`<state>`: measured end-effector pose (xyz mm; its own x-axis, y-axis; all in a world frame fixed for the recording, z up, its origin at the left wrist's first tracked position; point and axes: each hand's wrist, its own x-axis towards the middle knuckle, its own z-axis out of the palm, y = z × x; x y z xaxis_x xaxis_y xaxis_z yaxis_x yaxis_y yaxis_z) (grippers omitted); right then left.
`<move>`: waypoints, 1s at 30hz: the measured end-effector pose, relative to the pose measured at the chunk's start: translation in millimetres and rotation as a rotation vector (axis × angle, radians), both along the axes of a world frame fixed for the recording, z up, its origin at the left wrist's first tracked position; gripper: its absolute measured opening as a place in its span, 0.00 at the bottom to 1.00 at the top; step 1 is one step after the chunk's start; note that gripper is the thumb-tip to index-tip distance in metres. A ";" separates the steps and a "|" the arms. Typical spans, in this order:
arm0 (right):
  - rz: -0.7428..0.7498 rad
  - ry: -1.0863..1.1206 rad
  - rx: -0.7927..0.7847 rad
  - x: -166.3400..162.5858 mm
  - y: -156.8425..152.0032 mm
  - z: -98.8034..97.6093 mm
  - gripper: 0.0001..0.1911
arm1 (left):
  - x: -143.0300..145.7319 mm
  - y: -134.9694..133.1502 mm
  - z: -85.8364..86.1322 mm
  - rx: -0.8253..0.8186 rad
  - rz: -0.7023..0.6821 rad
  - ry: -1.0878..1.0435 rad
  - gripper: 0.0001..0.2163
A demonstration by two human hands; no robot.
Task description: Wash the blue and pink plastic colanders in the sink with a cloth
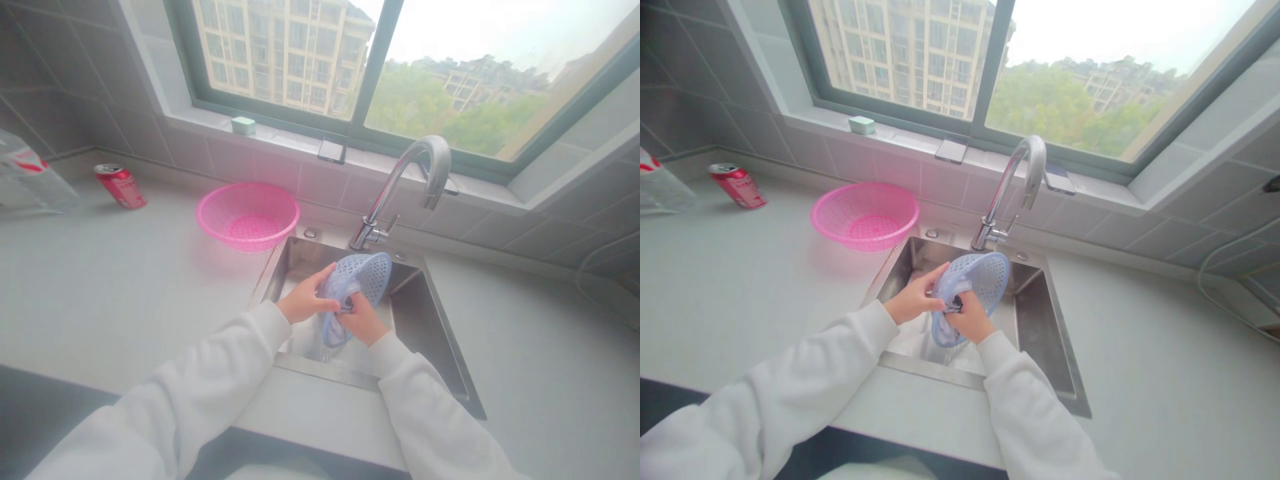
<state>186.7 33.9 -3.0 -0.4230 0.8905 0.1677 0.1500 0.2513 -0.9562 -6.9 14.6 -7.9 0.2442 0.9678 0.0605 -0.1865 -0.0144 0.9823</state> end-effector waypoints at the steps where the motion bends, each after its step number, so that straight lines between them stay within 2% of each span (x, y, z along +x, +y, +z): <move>1: 0.036 -0.043 0.011 -1.8 -1.1 -0.2 0.24 | -0.9 1.2 -0.7 0.000 0.003 -0.010 0.58; 4: 0.020 -0.068 -0.044 -3.7 0.4 -1.8 0.30 | -2.8 3.9 -2.6 0.014 0.035 -0.027 0.64; 8: -0.147 0.161 -0.198 0.5 7.2 -4.6 0.31 | -2.8 2.0 -2.7 0.016 0.029 -0.030 0.71; 10: -0.235 0.279 -0.247 3.0 8.9 -4.5 0.31 | -1.4 -1.0 -2.0 0.041 -0.002 0.055 0.69; 12: -0.270 0.325 -0.284 4.2 8.3 -3.0 0.31 | 1.0 -3.9 -0.9 0.089 -0.024 0.158 0.63; 15: -0.219 0.283 -0.299 3.1 3.9 0.5 0.32 | 4.2 -6.8 0.8 0.142 -0.030 0.206 0.54; 20: -0.063 0.034 -0.273 -1.2 -1.8 3.4 0.31 | 2.6 -5.5 1.9 0.114 0.051 0.142 0.49; 22: -0.034 0.000 -0.296 -2.6 -2.6 3.7 0.29 | 0.2 -3.5 2.0 0.094 0.038 0.141 0.47; 26: -0.114 0.198 -0.423 -4.0 -2.9 8.2 0.30 | -3.6 -0.6 2.5 0.093 -0.018 0.108 0.50; 30: -0.170 0.487 -0.492 -3.0 1.0 16.2 0.32 | -4.4 -2.1 3.3 0.143 -0.032 0.199 0.54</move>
<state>183.7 34.8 13.1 -0.2505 0.9585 -0.1364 -0.3242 -0.2158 -0.9210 -11.3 12.4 -4.6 0.2956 0.9444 0.1442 0.0082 -0.1534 0.9881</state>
